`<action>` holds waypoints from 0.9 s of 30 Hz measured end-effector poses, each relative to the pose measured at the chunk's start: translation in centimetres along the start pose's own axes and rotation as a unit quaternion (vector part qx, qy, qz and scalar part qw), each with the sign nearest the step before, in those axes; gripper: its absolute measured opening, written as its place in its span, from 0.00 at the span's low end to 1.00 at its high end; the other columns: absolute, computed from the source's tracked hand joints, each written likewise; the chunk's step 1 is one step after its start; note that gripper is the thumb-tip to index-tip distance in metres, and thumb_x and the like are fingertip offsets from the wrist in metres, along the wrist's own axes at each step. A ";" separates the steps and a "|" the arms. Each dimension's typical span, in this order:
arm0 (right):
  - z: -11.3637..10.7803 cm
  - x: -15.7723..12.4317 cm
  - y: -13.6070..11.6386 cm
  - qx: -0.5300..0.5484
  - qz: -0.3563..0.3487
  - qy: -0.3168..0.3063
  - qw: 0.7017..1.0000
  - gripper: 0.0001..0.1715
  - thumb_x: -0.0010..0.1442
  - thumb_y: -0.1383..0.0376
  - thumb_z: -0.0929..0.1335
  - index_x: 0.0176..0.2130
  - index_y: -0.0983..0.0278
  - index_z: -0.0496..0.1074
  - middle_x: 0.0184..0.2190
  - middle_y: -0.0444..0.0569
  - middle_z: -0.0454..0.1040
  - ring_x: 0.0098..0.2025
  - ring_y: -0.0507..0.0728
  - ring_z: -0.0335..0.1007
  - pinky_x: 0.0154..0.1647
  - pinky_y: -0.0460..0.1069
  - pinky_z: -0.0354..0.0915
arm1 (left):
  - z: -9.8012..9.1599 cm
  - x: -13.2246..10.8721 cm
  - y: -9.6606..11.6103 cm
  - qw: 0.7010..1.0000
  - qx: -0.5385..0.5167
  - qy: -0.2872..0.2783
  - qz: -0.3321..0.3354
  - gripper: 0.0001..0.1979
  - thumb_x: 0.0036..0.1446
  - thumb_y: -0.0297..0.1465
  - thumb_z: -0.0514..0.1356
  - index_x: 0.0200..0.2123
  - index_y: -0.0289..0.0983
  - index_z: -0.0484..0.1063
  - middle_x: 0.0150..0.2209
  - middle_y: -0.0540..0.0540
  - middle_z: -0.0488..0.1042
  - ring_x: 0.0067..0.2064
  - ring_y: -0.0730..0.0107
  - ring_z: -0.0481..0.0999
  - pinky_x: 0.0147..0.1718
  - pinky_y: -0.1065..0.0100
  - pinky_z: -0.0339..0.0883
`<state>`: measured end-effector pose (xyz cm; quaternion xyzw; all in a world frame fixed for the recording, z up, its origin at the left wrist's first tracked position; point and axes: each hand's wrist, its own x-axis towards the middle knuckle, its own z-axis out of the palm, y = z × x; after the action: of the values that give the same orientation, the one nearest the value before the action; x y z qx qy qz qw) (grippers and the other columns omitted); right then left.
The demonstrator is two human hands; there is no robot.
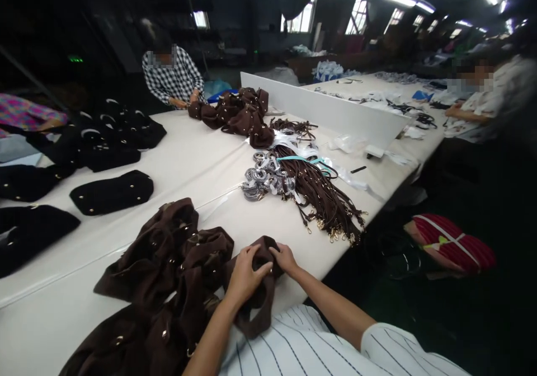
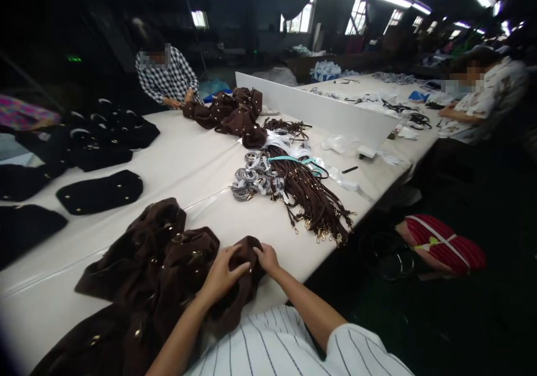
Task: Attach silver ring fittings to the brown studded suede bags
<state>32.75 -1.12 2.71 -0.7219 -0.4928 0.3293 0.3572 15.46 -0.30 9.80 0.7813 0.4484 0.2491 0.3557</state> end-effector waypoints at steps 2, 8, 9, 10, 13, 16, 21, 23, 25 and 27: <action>-0.2 1.2 1.2 -0.018 0.020 -0.005 1.000 0.09 0.61 0.61 0.68 0.34 0.66 0.73 0.32 0.47 0.74 0.38 0.57 0.71 0.42 0.51 0.66 | 1.6 1.5 -0.8 0.996 0.032 -0.078 -0.038 0.34 0.46 0.31 0.66 0.58 0.37 0.65 0.54 0.36 0.67 0.58 0.49 0.66 0.57 0.50 0.62; -2.8 2.5 4.7 -0.029 0.041 0.007 0.999 0.14 0.59 0.66 0.68 0.47 0.63 0.71 0.37 0.47 0.77 0.40 0.56 0.73 0.42 0.48 0.65 | -0.7 1.5 -0.9 0.986 -0.037 -0.156 -0.044 0.28 0.54 0.27 0.57 0.60 0.39 0.64 0.58 0.38 0.67 0.61 0.55 0.65 0.62 0.49 0.56; -3.6 2.8 5.1 -0.030 0.039 0.014 0.999 0.15 0.59 0.66 0.68 0.48 0.63 0.71 0.37 0.47 0.77 0.39 0.56 0.73 0.42 0.48 0.65 | -1.6 1.1 -1.0 0.979 -0.064 -0.188 -0.041 0.28 0.55 0.29 0.57 0.60 0.41 0.63 0.60 0.40 0.65 0.62 0.56 0.63 0.64 0.50 0.54; -4.4 3.1 5.3 -0.036 0.036 0.024 0.998 0.15 0.60 0.66 0.67 0.48 0.63 0.70 0.37 0.47 0.77 0.39 0.56 0.73 0.42 0.48 0.66 | -2.4 0.7 -1.3 0.972 -0.081 -0.217 -0.040 0.28 0.55 0.30 0.58 0.61 0.44 0.63 0.62 0.42 0.63 0.64 0.58 0.61 0.65 0.51 0.52; -5.8 6.0 5.0 -0.069 0.000 0.044 0.997 0.15 0.62 0.67 0.64 0.49 0.63 0.70 0.39 0.49 0.76 0.40 0.57 0.73 0.44 0.50 0.66 | -2.9 0.0 -2.7 0.978 -0.062 -0.191 -0.049 0.26 0.57 0.32 0.56 0.60 0.44 0.63 0.61 0.42 0.65 0.63 0.58 0.62 0.63 0.51 0.55; -5.2 11.8 2.7 -0.108 -0.082 0.021 0.991 0.16 0.62 0.68 0.64 0.50 0.61 0.70 0.46 0.48 0.74 0.46 0.57 0.70 0.48 0.49 0.64 | -0.9 0.9 -3.5 0.991 0.016 -0.118 -0.057 0.22 0.59 0.31 0.52 0.56 0.39 0.68 0.55 0.39 0.70 0.58 0.57 0.69 0.59 0.53 0.62; -1.5 23.2 -2.7 -0.175 -0.170 -0.029 0.969 0.23 0.56 0.78 0.64 0.51 0.67 0.69 0.53 0.55 0.68 0.58 0.62 0.57 0.56 0.54 0.57 | 2.6 3.4 -1.4 0.964 0.176 -0.176 -0.100 0.42 0.43 0.21 0.56 0.64 0.42 0.57 0.57 0.37 0.65 0.56 0.52 0.69 0.54 0.55 0.67; -0.3 26.2 -3.9 -0.191 -0.177 -0.036 0.965 0.24 0.53 0.81 0.63 0.49 0.70 0.70 0.52 0.59 0.68 0.59 0.64 0.53 0.58 0.58 0.53 | 3.1 3.5 -0.7 0.946 0.218 -0.207 -0.122 0.52 0.36 0.17 0.56 0.67 0.47 0.49 0.60 0.37 0.61 0.54 0.49 0.70 0.50 0.56 0.69; 0.7 27.7 -4.5 -0.195 -0.181 -0.038 0.963 0.21 0.52 0.82 0.62 0.45 0.71 0.71 0.50 0.61 0.68 0.59 0.66 0.50 0.59 0.62 0.49 | 3.2 3.2 -0.5 0.942 0.225 -0.203 -0.145 0.53 0.36 0.16 0.55 0.67 0.50 0.46 0.60 0.38 0.60 0.54 0.53 0.71 0.49 0.59 0.69; 1.2 27.8 -4.3 -0.186 -0.181 -0.043 0.965 0.16 0.53 0.81 0.62 0.39 0.71 0.73 0.48 0.61 0.69 0.58 0.67 0.51 0.59 0.63 0.47 | 2.9 2.7 -0.8 0.954 0.188 -0.169 -0.160 0.48 0.41 0.16 0.52 0.67 0.47 0.50 0.57 0.40 0.64 0.53 0.59 0.70 0.50 0.63 0.67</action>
<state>37.97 26.53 2.20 -0.6595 -0.6826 0.1924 0.2491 18.37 1.35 7.53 0.7827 0.5397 -0.0353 0.3081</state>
